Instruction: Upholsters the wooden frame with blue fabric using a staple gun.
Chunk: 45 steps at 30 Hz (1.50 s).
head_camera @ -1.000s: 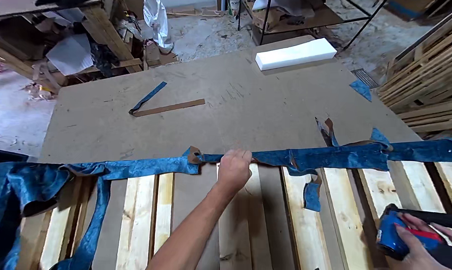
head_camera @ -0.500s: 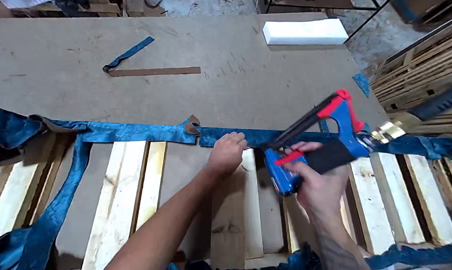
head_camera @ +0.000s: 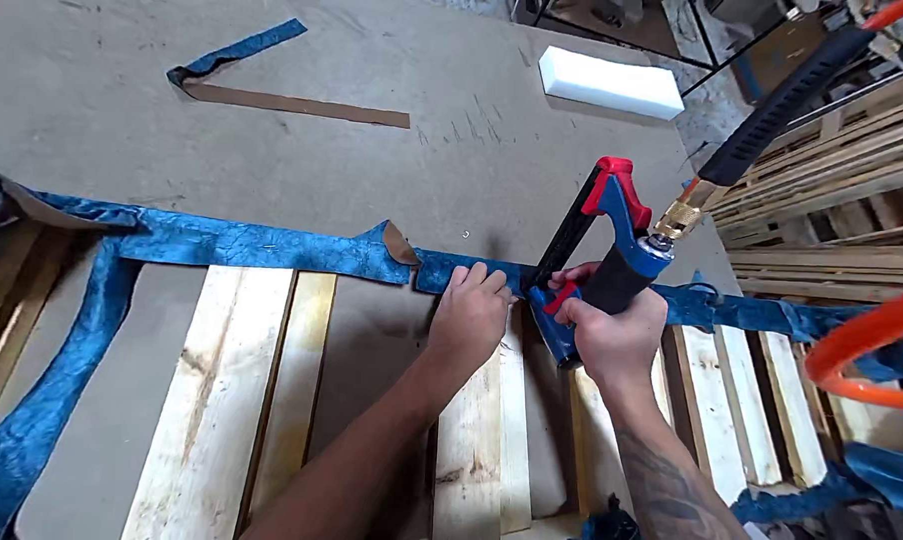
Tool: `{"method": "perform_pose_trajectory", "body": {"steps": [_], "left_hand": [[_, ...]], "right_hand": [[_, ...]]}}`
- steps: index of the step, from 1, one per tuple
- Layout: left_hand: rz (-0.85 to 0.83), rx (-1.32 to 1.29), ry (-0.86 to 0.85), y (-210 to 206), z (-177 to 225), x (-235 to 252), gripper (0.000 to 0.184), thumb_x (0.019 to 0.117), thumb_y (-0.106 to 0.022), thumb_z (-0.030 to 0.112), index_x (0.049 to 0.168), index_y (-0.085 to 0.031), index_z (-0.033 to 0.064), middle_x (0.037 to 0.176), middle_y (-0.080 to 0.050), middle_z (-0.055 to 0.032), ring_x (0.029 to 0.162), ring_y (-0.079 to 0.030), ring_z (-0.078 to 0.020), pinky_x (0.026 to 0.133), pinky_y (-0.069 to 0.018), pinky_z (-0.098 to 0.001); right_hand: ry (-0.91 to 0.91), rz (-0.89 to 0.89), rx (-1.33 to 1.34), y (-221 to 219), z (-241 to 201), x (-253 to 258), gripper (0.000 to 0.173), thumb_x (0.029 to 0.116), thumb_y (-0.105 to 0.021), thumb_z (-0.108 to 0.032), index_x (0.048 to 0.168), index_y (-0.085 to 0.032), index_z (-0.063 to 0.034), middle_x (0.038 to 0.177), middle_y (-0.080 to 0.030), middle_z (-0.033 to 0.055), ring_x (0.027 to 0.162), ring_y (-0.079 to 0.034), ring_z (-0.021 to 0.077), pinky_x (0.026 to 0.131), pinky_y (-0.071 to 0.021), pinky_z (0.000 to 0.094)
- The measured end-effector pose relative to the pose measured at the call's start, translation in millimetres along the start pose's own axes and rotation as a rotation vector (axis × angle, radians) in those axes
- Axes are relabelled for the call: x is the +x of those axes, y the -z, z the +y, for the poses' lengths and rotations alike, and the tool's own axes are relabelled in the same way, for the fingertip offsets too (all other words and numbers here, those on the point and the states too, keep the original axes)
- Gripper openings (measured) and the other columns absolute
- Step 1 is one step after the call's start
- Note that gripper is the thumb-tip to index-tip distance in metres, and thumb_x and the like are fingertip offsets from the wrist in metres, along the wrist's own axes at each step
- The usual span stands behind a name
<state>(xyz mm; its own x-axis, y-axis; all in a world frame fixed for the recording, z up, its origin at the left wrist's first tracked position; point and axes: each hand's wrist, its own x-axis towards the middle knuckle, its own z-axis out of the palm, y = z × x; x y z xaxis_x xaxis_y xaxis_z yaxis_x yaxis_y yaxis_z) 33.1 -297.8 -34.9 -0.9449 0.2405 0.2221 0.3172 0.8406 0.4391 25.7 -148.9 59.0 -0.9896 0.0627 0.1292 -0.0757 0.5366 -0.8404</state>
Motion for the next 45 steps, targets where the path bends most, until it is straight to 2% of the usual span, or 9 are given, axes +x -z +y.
{"method": "perform_pose_trajectory", "body": {"steps": [16,20,23,27,29,31,34,37,45], "left_hand": [[-0.076,0.125,0.004,5.9,5.0,-1.9,0.026,0.102,-0.054,0.028,0.098,-0.078,0.017,0.093,-0.068,0.0003,0.092,-0.06,-0.0235,0.082,-0.0428,-0.0465],[0.0,0.04,-0.019,3.2,5.1,-12.1,0.032,0.1015,-0.051,0.034,0.089,-0.076,0.0173,0.089,-0.067,0.001,0.092,-0.059,-0.0231,0.085,-0.0416,-0.0471],[0.258,-0.405,0.26,19.3,5.5,-43.3,0.039,0.1026,-0.058,0.038,0.078,-0.072,0.0114,0.076,-0.064,0.0008,0.074,-0.063,-0.0135,0.073,-0.0542,-0.0363],[0.122,-0.732,0.937,54.6,-10.7,-53.7,0.059,0.0927,-0.065,0.063,0.111,-0.071,0.0081,0.074,-0.066,-0.005,0.064,-0.064,-0.0214,0.061,-0.0573,-0.0475],[0.114,-0.724,1.055,47.3,-26.8,-40.9,0.065,0.0888,-0.064,0.072,0.085,-0.064,0.0067,0.064,-0.058,-0.0086,0.057,-0.058,-0.0256,0.055,-0.0507,-0.05],[0.082,-0.743,1.042,41.2,-36.9,-31.1,0.07,0.0955,-0.055,0.07,0.073,-0.061,0.0033,0.064,-0.056,-0.0143,0.059,-0.058,-0.0302,0.054,-0.0482,-0.0524],[0.055,-0.851,0.905,33.1,-39.1,-36.0,0.057,0.1073,-0.045,0.053,0.091,-0.069,0.0042,0.068,-0.058,-0.0126,0.058,-0.056,-0.0265,0.053,-0.0487,-0.0465],[0.196,-0.741,0.695,16.4,-44.8,-50.3,0.048,0.1089,-0.048,0.039,0.074,-0.059,0.0075,0.058,-0.05,-0.0047,0.05,-0.049,-0.0179,0.048,-0.0432,-0.0381],[0.352,-0.542,0.583,-3.4,-46.5,-59.2,0.046,0.1091,-0.047,0.03,0.07,-0.055,0.0088,0.061,-0.051,-0.0036,0.053,-0.053,-0.0165,0.05,-0.0471,-0.0363]], "right_hand": [[-0.102,-0.106,0.077,-1.7,-1.0,3.7,0.029,0.0722,-0.067,0.005,0.096,-0.067,-0.0121,0.085,-0.073,0.0096,0.057,-0.067,0.0282,0.045,-0.0562,0.0417],[-0.104,-0.102,0.145,11.3,-4.4,3.3,0.039,0.0639,-0.065,0.006,0.099,-0.069,-0.0101,0.095,-0.076,0.0093,0.078,-0.074,0.0294,0.064,-0.064,0.0477],[-0.097,-0.022,0.245,34.4,-3.2,-12.8,0.04,0.0611,-0.07,0.005,0.1,-0.067,-0.0061,0.097,-0.074,0.0132,0.087,-0.074,0.0324,0.073,-0.0651,0.0521],[-0.103,0.064,0.315,52.4,5.2,-30.2,0.038,0.0594,-0.067,0.006,0.095,-0.066,-0.0044,0.092,-0.073,0.0156,0.082,-0.074,0.0334,0.07,-0.0647,0.0504],[-0.133,0.032,0.336,51.4,-2.2,-25.5,0.036,0.0609,-0.067,0.006,0.095,-0.065,-0.0041,0.094,-0.074,0.0168,0.085,-0.074,0.0354,0.075,-0.0648,0.0525],[-0.153,-0.043,0.321,48.8,-13.6,-12.3,0.03,0.0659,-0.065,0.007,0.094,-0.064,-0.0031,0.098,-0.075,0.0176,0.089,-0.075,0.037,0.077,-0.0645,0.054],[-0.227,-0.188,0.253,42.4,-28.0,14.8,0.026,0.0743,-0.063,0.007,0.099,-0.061,-0.001,0.104,-0.075,0.0171,0.093,-0.075,0.0359,0.079,-0.0639,0.0535],[-0.282,-0.276,0.141,21.7,-36.0,52.5,0.018,0.0822,-0.065,0.001,0.1,-0.063,0.0001,0.096,-0.077,0.015,0.084,-0.075,0.0296,0.073,-0.063,0.047],[-0.43,-0.278,-0.032,-38.6,-51.4,88.4,0.017,0.0752,-0.069,-0.008,0.089,-0.066,-0.0001,0.08,-0.074,0.014,0.068,-0.073,0.0268,0.059,-0.0612,0.0447]]}}
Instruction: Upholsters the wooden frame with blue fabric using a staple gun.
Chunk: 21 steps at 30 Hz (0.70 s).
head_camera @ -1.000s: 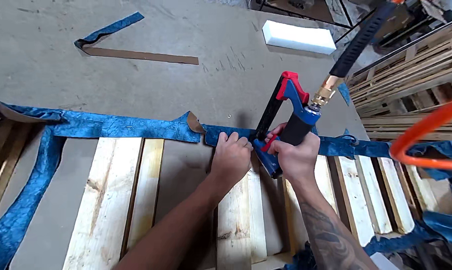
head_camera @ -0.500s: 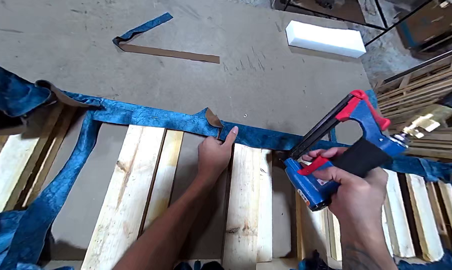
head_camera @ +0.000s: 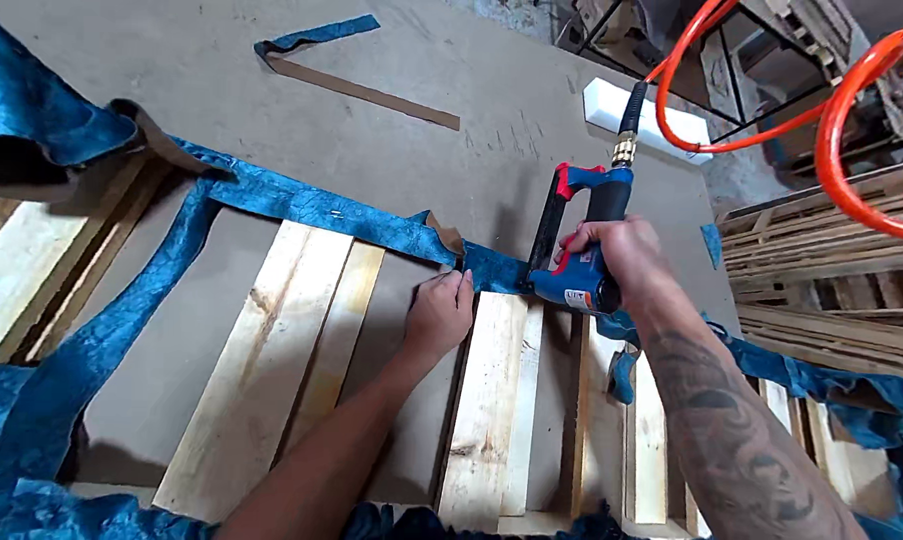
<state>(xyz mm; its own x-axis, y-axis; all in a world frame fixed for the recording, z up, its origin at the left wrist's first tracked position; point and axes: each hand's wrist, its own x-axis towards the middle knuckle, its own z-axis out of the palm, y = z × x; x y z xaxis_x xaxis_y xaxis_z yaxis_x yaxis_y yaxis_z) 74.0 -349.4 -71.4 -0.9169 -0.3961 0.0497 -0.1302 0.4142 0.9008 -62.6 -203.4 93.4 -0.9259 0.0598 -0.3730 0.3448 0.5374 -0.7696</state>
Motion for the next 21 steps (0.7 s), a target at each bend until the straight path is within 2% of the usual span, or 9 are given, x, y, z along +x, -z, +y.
{"method": "perform_pose_trajectory", "body": {"steps": [3,7,10,12,14,16,18,21], "left_hand": [[0.007,-0.011,0.018,2.4,2.7,-1.1,0.045,0.1086,-0.048,0.029,0.069,-0.056,0.0081,0.06,-0.051,-0.0034,0.052,-0.052,-0.0157,0.05,-0.0473,-0.0353],[0.063,-0.071,0.026,1.3,2.0,-3.5,0.045,0.1064,-0.052,0.026,0.064,-0.053,0.0102,0.055,-0.048,-0.0009,0.047,-0.047,-0.0125,0.045,-0.0424,-0.0312],[0.009,-0.138,0.066,4.5,1.5,0.3,0.045,0.1061,-0.051,0.026,0.065,-0.055,0.0095,0.055,-0.048,-0.0011,0.048,-0.049,-0.0134,0.046,-0.0434,-0.0335],[-0.096,-0.192,0.102,11.2,-0.2,1.6,0.046,0.1081,-0.047,0.028,0.068,-0.057,0.0087,0.058,-0.05,-0.0022,0.051,-0.052,-0.0149,0.05,-0.046,-0.0359],[-0.189,-0.237,0.114,18.4,-0.7,3.0,0.047,0.1099,-0.046,0.03,0.071,-0.059,0.0082,0.058,-0.052,-0.0023,0.051,-0.052,-0.0145,0.049,-0.0452,-0.0349],[-0.225,-0.258,0.101,22.8,-0.5,2.9,0.045,0.1099,-0.047,0.029,0.073,-0.061,0.007,0.059,-0.052,-0.0029,0.052,-0.052,-0.0148,0.05,-0.0462,-0.0351],[-0.24,-0.25,0.109,25.6,-0.5,3.4,0.043,0.1089,-0.048,0.027,0.073,-0.061,0.0066,0.059,-0.053,-0.0044,0.053,-0.055,-0.017,0.051,-0.0481,-0.0382],[-0.3,-0.236,0.13,28.4,-0.9,7.3,0.04,0.1089,-0.047,0.026,0.08,-0.064,0.0039,0.067,-0.058,-0.0088,0.064,-0.061,-0.0229,0.062,-0.0531,-0.045]], "right_hand": [[0.037,0.014,-0.025,-8.5,-5.5,-1.0,0.023,0.0721,-0.069,-0.01,0.093,-0.064,-0.0016,0.078,-0.073,0.0136,0.068,-0.073,0.0268,0.059,-0.0619,0.0447],[0.086,0.025,-0.063,-22.8,-13.8,-6.9,0.013,0.0768,-0.069,-0.01,0.088,-0.066,-0.0038,0.078,-0.074,0.0114,0.068,-0.073,0.025,0.059,-0.0617,0.0436],[0.215,0.039,-0.013,-29.6,-13.1,-19.6,0.009,0.0798,-0.067,-0.007,0.088,-0.067,-0.0025,0.08,-0.075,0.0108,0.071,-0.075,0.0246,0.063,-0.0635,0.0433],[0.345,0.028,0.064,-36.8,-4.7,-37.1,0.01,0.0798,-0.064,-0.002,0.09,-0.065,-0.0022,0.084,-0.075,0.0115,0.075,-0.075,0.0263,0.068,-0.0656,0.0453],[0.477,0.0,0.022,-43.0,10.8,-59.0,0.014,0.0819,-0.06,-0.003,0.094,-0.065,-0.008,0.086,-0.074,0.0069,0.072,-0.072,0.0226,0.061,-0.0615,0.041],[0.538,0.0,-0.02,-53.4,24.6,-72.4,0.016,0.0843,-0.06,-0.006,0.097,-0.066,-0.0117,0.087,-0.075,0.0056,0.07,-0.072,0.0234,0.057,-0.0607,0.0424],[0.562,0.067,-0.044,-69.9,33.2,-78.4,0.014,0.0847,-0.063,-0.007,0.097,-0.068,-0.0133,0.084,-0.075,0.0037,0.068,-0.072,0.0214,0.057,-0.0604,0.0414],[0.615,0.177,-0.011,-91.3,39.6,-84.0,0.017,0.084,-0.065,-0.004,0.099,-0.065,-0.0101,0.085,-0.074,0.004,0.07,-0.073,0.0203,0.059,-0.0628,0.0395]]}}
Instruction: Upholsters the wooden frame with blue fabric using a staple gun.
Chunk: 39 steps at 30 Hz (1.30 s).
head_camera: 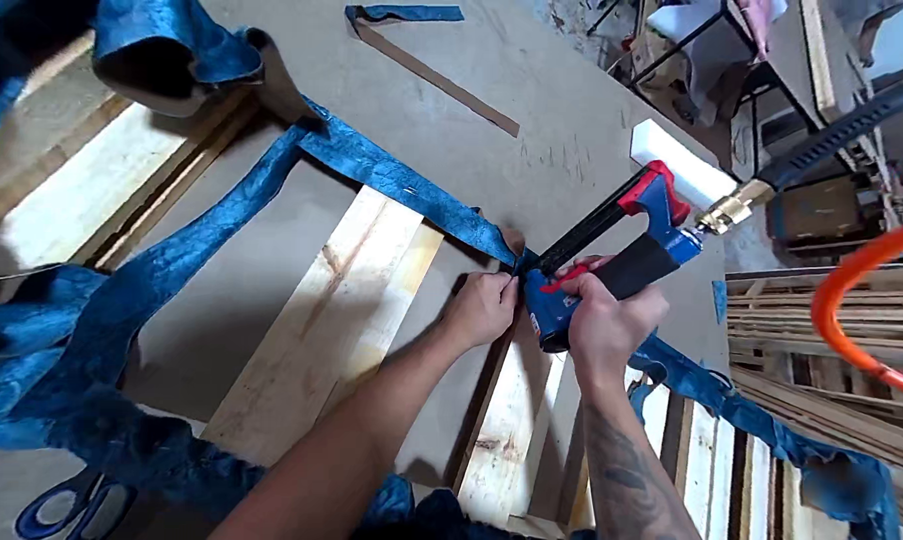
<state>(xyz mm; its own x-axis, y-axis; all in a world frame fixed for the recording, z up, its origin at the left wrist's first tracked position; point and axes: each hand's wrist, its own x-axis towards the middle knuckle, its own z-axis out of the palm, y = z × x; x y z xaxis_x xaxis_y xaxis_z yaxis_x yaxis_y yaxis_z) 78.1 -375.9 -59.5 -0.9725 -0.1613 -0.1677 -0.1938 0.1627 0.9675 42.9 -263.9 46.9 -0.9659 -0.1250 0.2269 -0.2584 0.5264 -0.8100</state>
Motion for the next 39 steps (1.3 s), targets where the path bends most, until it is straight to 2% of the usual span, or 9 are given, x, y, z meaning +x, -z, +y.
{"method": "perform_pose_trajectory", "body": {"steps": [6,13,15,20,24,27,30,33,39], "left_hand": [[-0.008,0.061,-0.042,2.3,1.0,-1.0,0.038,0.1101,-0.045,0.022,0.084,-0.065,0.0033,0.075,-0.064,-0.0115,0.072,-0.067,-0.0249,0.068,-0.0567,-0.046],[-0.007,0.079,0.027,0.3,7.1,-0.3,0.037,0.1102,-0.045,0.023,0.09,-0.068,0.0021,0.072,-0.065,-0.0119,0.063,-0.067,-0.0228,0.062,-0.0585,-0.0439],[-0.049,0.0,0.112,-0.2,8.3,-0.3,0.042,0.112,-0.041,0.03,0.09,-0.065,0.0032,0.063,-0.063,-0.01,0.049,-0.063,-0.0199,0.05,-0.0581,-0.0383],[-0.069,-0.286,0.26,-10.3,36.9,-18.8,0.042,0.1071,-0.052,0.038,0.089,-0.069,0.0049,0.059,-0.058,-0.0061,0.047,-0.055,-0.0165,0.048,-0.051,-0.0344],[-0.328,-0.688,0.392,-95.6,100.1,-49.2,0.051,0.1089,-0.048,0.042,0.129,-0.061,-0.0024,0.099,-0.069,-0.0149,0.072,-0.07,-0.0215,0.069,-0.0638,-0.0384],[-0.217,-0.819,0.672,-167.7,115.3,-34.3,0.066,0.1086,-0.038,0.054,0.144,-0.044,-0.0013,0.112,-0.06,-0.0164,0.082,-0.065,-0.0238,0.076,-0.0585,-0.0395],[0.107,-0.834,0.68,-212.1,108.7,-2.0,0.064,0.105,-0.041,0.062,0.118,-0.054,0.0009,0.078,-0.056,-0.0069,0.064,-0.059,-0.0181,0.064,-0.0559,-0.0364],[0.186,-0.766,0.658,-227.2,98.3,24.1,0.061,0.103,-0.041,0.066,0.096,-0.052,0.007,0.065,-0.044,-0.0012,0.05,-0.045,-0.0135,0.049,-0.0437,-0.03],[0.132,-0.319,0.429,-231.2,58.9,17.2,0.056,0.1077,-0.044,0.053,0.092,-0.057,0.0009,0.068,-0.05,-0.0088,0.058,-0.051,-0.0228,0.057,-0.0495,-0.0433]], "right_hand": [[0.253,0.184,0.086,-25.5,21.9,-14.8,0.025,0.0745,-0.069,-0.001,0.097,-0.06,-0.0034,0.088,-0.072,0.0047,0.074,-0.073,0.0182,0.064,-0.065,0.0391],[0.163,0.043,0.223,-9.6,35.7,-21.7,0.028,0.0799,-0.064,-0.003,0.107,-0.06,-0.0075,0.096,-0.07,0.0057,0.078,-0.072,0.0215,0.063,-0.0636,0.0397],[0.162,0.089,0.249,-2.7,35.3,-19.8,0.027,0.0775,-0.066,-0.001,0.104,-0.062,-0.0055,0.096,-0.072,0.0065,0.081,-0.073,0.0229,0.067,-0.0647,0.0425],[0.244,0.196,0.343,97.1,50.9,-47.0,0.039,0.0778,-0.079,-0.014,0.11,-0.06,-0.0053,0.101,-0.072,0.0105,0.089,-0.073,0.0307,0.076,-0.0652,0.0507],[0.128,0.344,0.237,183.2,70.8,-91.8,0.034,0.0738,-0.075,-0.01,0.103,-0.058,-0.0055,0.1,-0.072,0.0113,0.087,-0.073,0.0305,0.074,-0.0654,0.0483],[0.023,0.447,0.23,218.4,81.6,-117.6,0.031,0.0717,-0.074,-0.009,0.099,-0.059,-0.0041,0.1,-0.072,0.0122,0.083,-0.074,0.0305,0.07,-0.0659,0.0469],[0.014,0.46,0.216,242.3,88.7,-138.5,0.03,0.0721,-0.074,-0.008,0.098,-0.059,-0.0059,0.098,-0.073,0.0103,0.082,-0.074,0.0287,0.069,-0.0657,0.0442],[0.016,0.447,0.211,256.8,98.0,-150.9,0.034,0.0698,-0.074,-0.007,0.1,-0.058,-0.006,0.098,-0.072,0.0104,0.085,-0.074,0.0301,0.073,-0.0659,0.0461],[0.075,0.413,0.281,248.6,101.1,-118.1,0.032,0.0708,-0.071,-0.005,0.099,-0.059,-0.0091,0.096,-0.073,0.0078,0.08,-0.074,0.0274,0.067,-0.0655,0.0447]]}}
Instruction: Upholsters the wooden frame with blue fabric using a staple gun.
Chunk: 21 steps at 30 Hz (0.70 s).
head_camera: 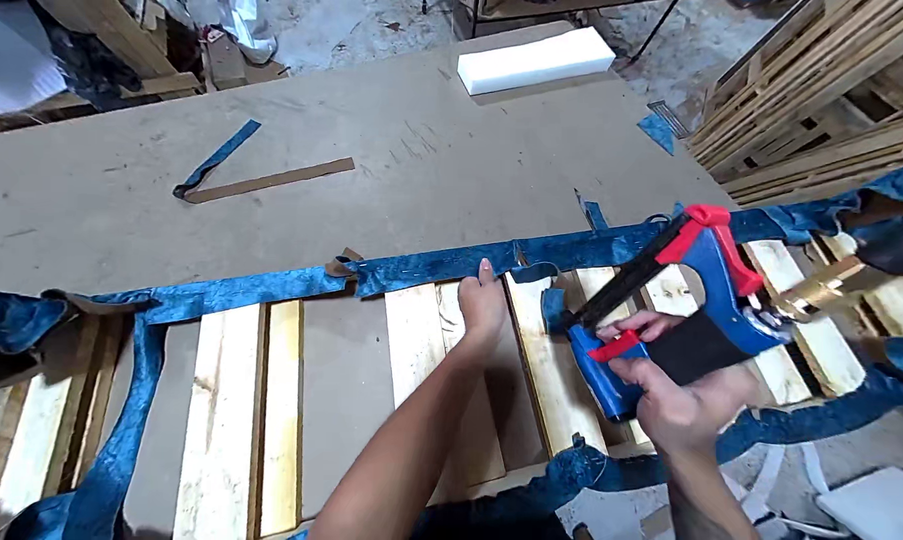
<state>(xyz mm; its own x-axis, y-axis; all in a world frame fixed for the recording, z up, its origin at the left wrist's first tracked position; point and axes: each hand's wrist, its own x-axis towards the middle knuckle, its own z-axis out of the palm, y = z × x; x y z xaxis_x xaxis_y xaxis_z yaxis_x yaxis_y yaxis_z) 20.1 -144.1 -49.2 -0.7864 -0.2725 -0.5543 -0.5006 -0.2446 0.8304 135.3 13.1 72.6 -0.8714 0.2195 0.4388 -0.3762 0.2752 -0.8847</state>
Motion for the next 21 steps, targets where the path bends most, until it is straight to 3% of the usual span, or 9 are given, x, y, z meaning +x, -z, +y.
{"method": "perform_pose_trajectory", "body": {"steps": [4,8,11,13,17,21], "left_hand": [[0.026,0.095,-0.039,-1.5,-9.9,-0.4,0.057,0.1095,-0.039,0.051,0.091,-0.06,0.0012,0.069,-0.056,-0.011,0.061,-0.058,-0.0251,0.06,-0.0527,-0.0465],[-0.03,0.283,-0.054,13.4,-6.2,-18.2,0.072,0.1043,-0.03,0.067,0.093,-0.061,0.0031,0.087,-0.065,-0.0202,0.081,-0.067,-0.0363,0.068,-0.0554,-0.0566],[-0.055,0.316,-0.09,18.7,-1.0,-22.0,0.066,0.1083,-0.032,0.057,0.1,-0.064,0.0006,0.097,-0.067,-0.0229,0.092,-0.069,-0.0389,0.078,-0.0568,-0.0588],[-0.074,0.286,-0.071,19.8,3.6,-22.7,0.063,0.1093,-0.032,0.054,0.102,-0.063,0.0004,0.097,-0.067,-0.0227,0.089,-0.068,-0.0382,0.076,-0.0566,-0.0581],[-0.091,0.247,0.004,19.8,17.2,-10.6,0.051,0.1117,-0.04,0.037,0.098,-0.067,-0.003,0.097,-0.069,-0.0212,0.096,-0.069,-0.0344,0.089,-0.0553,-0.0548],[-0.091,0.192,0.003,21.6,15.7,-10.5,0.047,0.1109,-0.044,0.037,0.094,-0.067,-0.001,0.091,-0.068,-0.0189,0.088,-0.068,-0.0322,0.082,-0.0565,-0.0531]], "right_hand": [[0.06,-0.11,0.1,-57.3,23.3,40.1,0.03,0.0723,-0.068,0.001,0.101,-0.059,-0.0045,0.097,-0.072,0.0098,0.082,-0.073,0.0281,0.071,-0.0655,0.0474],[-0.025,-0.256,-0.049,-92.0,46.8,61.7,0.033,0.0716,-0.066,0.003,0.103,-0.064,-0.0081,0.096,-0.074,0.006,0.077,-0.073,0.0233,0.062,-0.0646,0.0428],[-0.06,-0.34,-0.171,-102.6,54.7,66.1,0.032,0.0751,-0.064,0.001,0.105,-0.064,-0.0109,0.091,-0.074,0.0037,0.067,-0.071,0.02,0.054,-0.0613,0.0386],[-0.099,-0.34,-0.221,-105.1,57.5,66.0,0.03,0.076,-0.063,0.0,0.103,-0.065,-0.0116,0.086,-0.074,0.0038,0.059,-0.068,0.0205,0.048,-0.058,0.0382],[-0.102,-0.304,-0.278,-112.9,57.1,65.0,0.03,0.0744,-0.064,0.001,0.101,-0.064,-0.0123,0.087,-0.074,0.003,0.065,-0.07,0.0198,0.052,-0.0598,0.0394],[-0.036,-0.264,-0.244,-120.5,61.3,66.4,0.029,0.0731,-0.065,0.001,0.1,-0.063,-0.0084,0.091,-0.073,0.0042,0.071,-0.072,0.0197,0.059,-0.0629,0.0401]]}}
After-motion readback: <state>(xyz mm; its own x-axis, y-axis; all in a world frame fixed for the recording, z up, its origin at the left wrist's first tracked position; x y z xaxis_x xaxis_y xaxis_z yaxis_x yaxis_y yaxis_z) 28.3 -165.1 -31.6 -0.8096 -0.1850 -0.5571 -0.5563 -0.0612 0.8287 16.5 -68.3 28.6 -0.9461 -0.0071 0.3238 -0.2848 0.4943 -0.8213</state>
